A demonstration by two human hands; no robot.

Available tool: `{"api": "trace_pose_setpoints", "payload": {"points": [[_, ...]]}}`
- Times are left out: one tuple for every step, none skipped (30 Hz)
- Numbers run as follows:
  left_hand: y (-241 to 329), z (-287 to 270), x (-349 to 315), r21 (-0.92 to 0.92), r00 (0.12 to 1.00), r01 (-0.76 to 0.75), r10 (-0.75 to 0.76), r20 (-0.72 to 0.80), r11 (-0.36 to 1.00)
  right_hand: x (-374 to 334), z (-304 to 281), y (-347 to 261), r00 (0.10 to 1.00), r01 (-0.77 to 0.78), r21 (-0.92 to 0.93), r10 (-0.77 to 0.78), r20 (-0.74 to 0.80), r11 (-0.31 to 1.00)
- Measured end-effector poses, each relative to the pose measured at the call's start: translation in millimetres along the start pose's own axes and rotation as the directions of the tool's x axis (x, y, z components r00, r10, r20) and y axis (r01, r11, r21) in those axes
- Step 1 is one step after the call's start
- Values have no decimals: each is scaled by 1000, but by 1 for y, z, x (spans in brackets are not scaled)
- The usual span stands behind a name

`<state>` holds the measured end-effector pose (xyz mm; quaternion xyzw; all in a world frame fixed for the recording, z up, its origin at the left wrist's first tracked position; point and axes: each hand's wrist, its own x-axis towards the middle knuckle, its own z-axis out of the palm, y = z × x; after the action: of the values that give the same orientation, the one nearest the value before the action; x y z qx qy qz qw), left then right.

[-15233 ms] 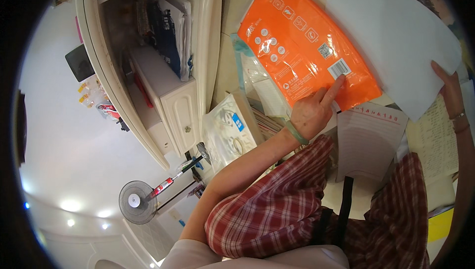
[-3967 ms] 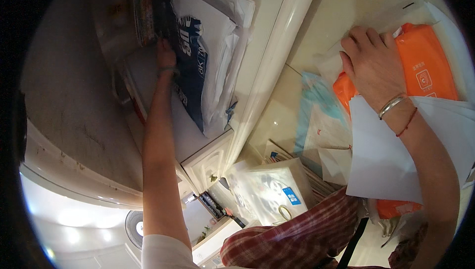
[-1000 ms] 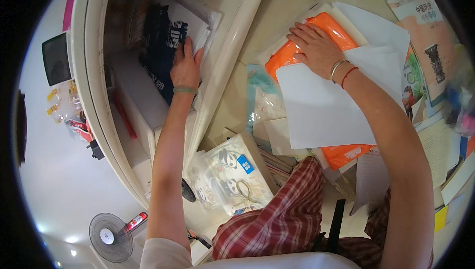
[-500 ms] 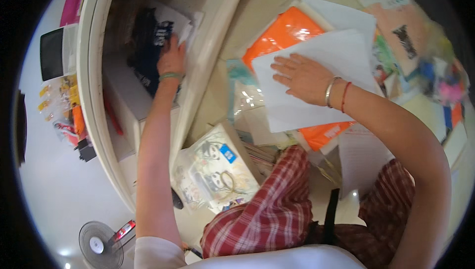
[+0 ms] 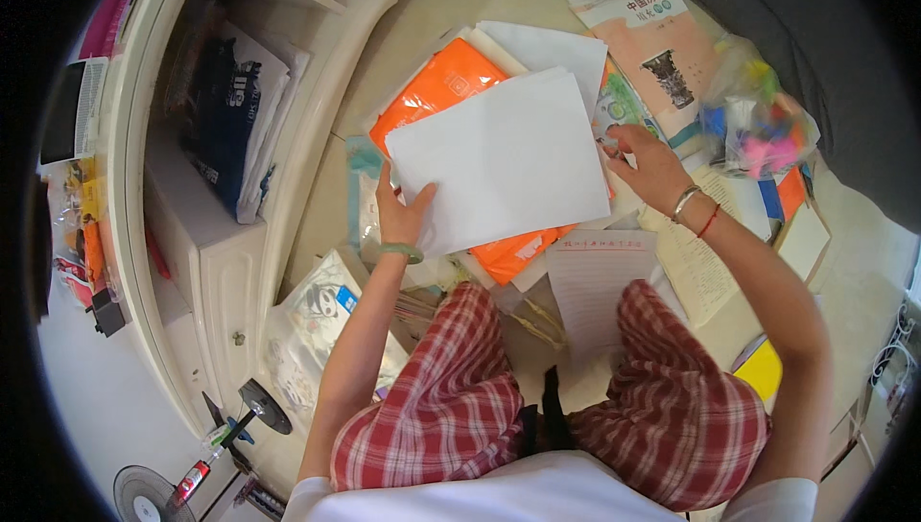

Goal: The person sits on the floor and sorts through a pile of papers and stationery. They pick up a white sheet of paper, place it into an orange plastic sleeve, and then handle a beige folder, flipping through its contents.

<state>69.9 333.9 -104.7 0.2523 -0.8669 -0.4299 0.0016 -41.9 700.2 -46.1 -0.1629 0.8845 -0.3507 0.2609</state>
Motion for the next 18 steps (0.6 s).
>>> {"api": "trace_pose_setpoints", "payload": {"points": [[2,5,-8,-36,996,58,-60,-59,998,2,5,3,992,-121,147,123,-7,982],[3,6,-17,-52,989,143,-144,-13,988,4,10,8,969,-237,290,246,4,927],[5,6,-26,-64,974,227,-225,35,972,3,20,14,962,-247,339,271,-25,908],[12,5,-30,-67,951,304,-298,83,950,1,32,20,953,-253,393,298,-58,884],[3,-1,-32,-50,956,284,-279,89,957,1,41,20,945,-248,448,317,-85,859],[-15,-7,-32,-33,961,263,-259,98,964,2,43,19,957,-217,419,277,-87,882],[-10,-12,-30,-17,965,240,-237,111,971,5,44,20,967,-186,389,239,-91,902],[-5,-12,-32,-54,951,292,-284,119,955,7,45,20,975,-154,359,200,-95,920],[0,-10,-36,-91,935,342,-330,128,935,4,44,23,980,-137,321,176,-96,937],[11,-12,-36,-122,920,386,-372,124,914,2,42,25,985,-106,291,140,-97,951],[16,-12,-38,-153,941,333,-317,122,930,1,41,25,991,-71,262,99,-93,962],[19,-11,-39,-182,958,279,-260,120,943,2,40,22,993,-65,283,89,-73,957],[21,-9,-42,-213,971,226,-203,123,951,1,39,21,995,-64,300,84,-52,952],[32,-7,-44,-348,961,268,-223,163,899,-1,35,20,995,-77,307,91,-31,948],[42,-6,-47,-474,950,308,-236,206,825,-2,33,14,994,-107,349,113,2,931],[58,-3,-51,-593,936,349,-237,261,726,-5,36,20,993,-110,373,120,-5,921],[74,1,-54,-596,937,346,-231,263,724,-6,39,30,992,-111,391,127,-15,914],[87,2,-58,-516,938,320,-188,293,795,-9,38,39,990,-113,409,136,-27,906]]}}
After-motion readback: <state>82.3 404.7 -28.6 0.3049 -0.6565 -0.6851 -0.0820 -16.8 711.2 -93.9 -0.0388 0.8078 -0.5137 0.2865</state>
